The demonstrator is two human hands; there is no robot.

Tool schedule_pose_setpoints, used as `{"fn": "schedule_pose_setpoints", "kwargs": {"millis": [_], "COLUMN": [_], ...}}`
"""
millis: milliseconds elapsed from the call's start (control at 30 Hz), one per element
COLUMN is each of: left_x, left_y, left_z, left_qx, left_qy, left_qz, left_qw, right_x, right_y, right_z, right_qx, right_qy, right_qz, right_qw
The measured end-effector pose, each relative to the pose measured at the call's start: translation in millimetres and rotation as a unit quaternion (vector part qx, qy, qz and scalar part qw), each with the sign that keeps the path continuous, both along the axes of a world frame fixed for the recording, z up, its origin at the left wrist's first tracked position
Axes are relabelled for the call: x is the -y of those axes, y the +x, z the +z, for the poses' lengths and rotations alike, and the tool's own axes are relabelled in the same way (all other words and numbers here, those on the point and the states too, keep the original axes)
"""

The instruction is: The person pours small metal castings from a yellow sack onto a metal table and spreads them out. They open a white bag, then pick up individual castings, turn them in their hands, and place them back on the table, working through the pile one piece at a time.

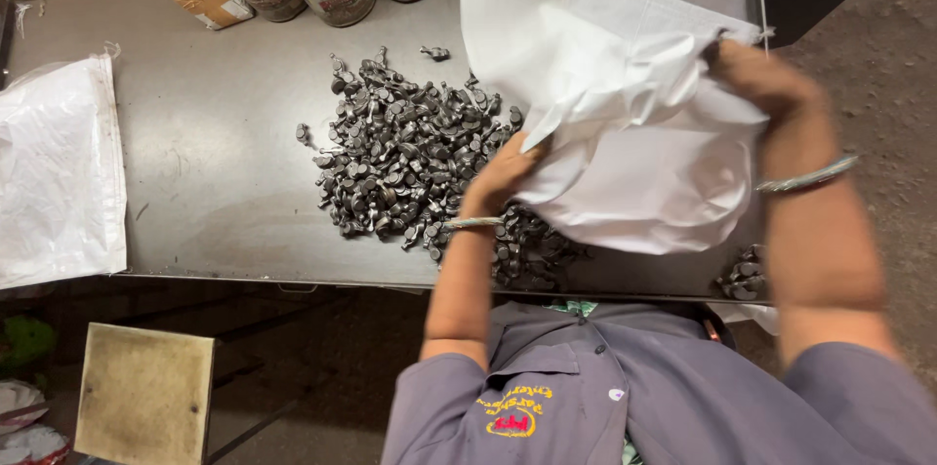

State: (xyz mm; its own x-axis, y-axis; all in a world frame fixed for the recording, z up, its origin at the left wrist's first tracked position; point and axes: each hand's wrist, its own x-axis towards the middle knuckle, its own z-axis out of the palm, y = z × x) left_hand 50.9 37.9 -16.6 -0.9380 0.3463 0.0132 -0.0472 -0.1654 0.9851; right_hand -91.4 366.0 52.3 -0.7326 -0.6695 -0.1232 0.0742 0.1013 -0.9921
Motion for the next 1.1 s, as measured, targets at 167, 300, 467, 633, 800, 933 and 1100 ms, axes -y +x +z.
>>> {"fn": "schedule_pose_setpoints", "kwargs": {"millis": [167,300,467,633,800,933,1100], "left_x": [32.1,18.2,16.8,-63.3,-109.1,-86.5,-58.3], "left_y": [0.4,-0.9,18.1,33.2,-6.9,-42.2,-32.7], "left_z": [15.7,43.0,94.6,106.0,73.7,33.2,11.4], "left_qx": [0.102,0.001,-0.167,-0.303,-0.239,-0.209,-0.277], "left_qy": [-0.132,0.024,0.003,-0.257,-0.417,-0.391,-0.317], "left_qz": [-0.046,0.052,0.231,0.425,0.508,0.531,0.452], "left_qw": [0.985,0.998,0.959,0.813,0.715,0.723,0.786], "right_x": [-48.0,-57.7,-54.6,21.0,89.7,74.0,-1.7], "right_y": [-1.7,9.1,12.4,30.0,88.9,123.5,109.9], "right_z": [9.9,23.7,28.4,-39.5,-110.2,-129.1,-94.6], "right_qx": [0.002,-0.113,-0.253,-0.132,0.179,0.248,-0.193], "right_qy": [0.156,-0.019,-0.235,-0.505,-0.591,-0.38,-0.172], "right_qz": [-0.065,-0.235,-0.331,-0.221,-0.176,-0.407,-0.504], "right_qw": [0.986,0.965,0.879,0.824,0.767,0.793,0.824]}}
